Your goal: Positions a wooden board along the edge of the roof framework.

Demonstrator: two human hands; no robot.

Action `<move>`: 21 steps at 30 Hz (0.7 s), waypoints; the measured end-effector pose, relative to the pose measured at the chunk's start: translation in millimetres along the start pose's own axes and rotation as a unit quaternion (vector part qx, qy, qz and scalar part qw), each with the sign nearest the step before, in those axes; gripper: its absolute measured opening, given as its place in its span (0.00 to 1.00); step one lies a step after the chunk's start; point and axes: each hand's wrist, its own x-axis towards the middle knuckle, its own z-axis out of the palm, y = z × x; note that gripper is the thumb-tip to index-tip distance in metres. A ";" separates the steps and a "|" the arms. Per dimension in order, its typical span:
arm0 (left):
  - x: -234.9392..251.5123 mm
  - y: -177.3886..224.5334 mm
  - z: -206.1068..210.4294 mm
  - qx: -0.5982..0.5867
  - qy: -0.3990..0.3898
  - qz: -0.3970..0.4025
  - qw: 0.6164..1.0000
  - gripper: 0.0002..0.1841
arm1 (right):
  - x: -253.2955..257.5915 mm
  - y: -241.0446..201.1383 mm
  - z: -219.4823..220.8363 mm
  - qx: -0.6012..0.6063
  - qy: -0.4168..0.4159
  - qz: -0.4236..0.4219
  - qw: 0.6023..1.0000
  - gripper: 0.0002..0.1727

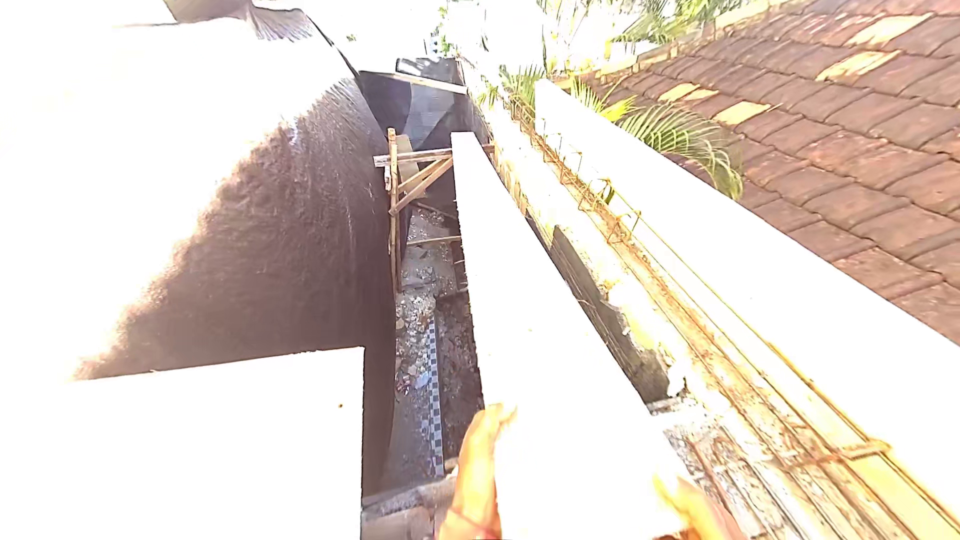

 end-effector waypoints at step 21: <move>112.3 -68.2 182.9 0.038 -0.042 0.000 0.998 0.22 | 117.6 -86.7 -129.6 -0.033 0.150 0.048 0.987 0.49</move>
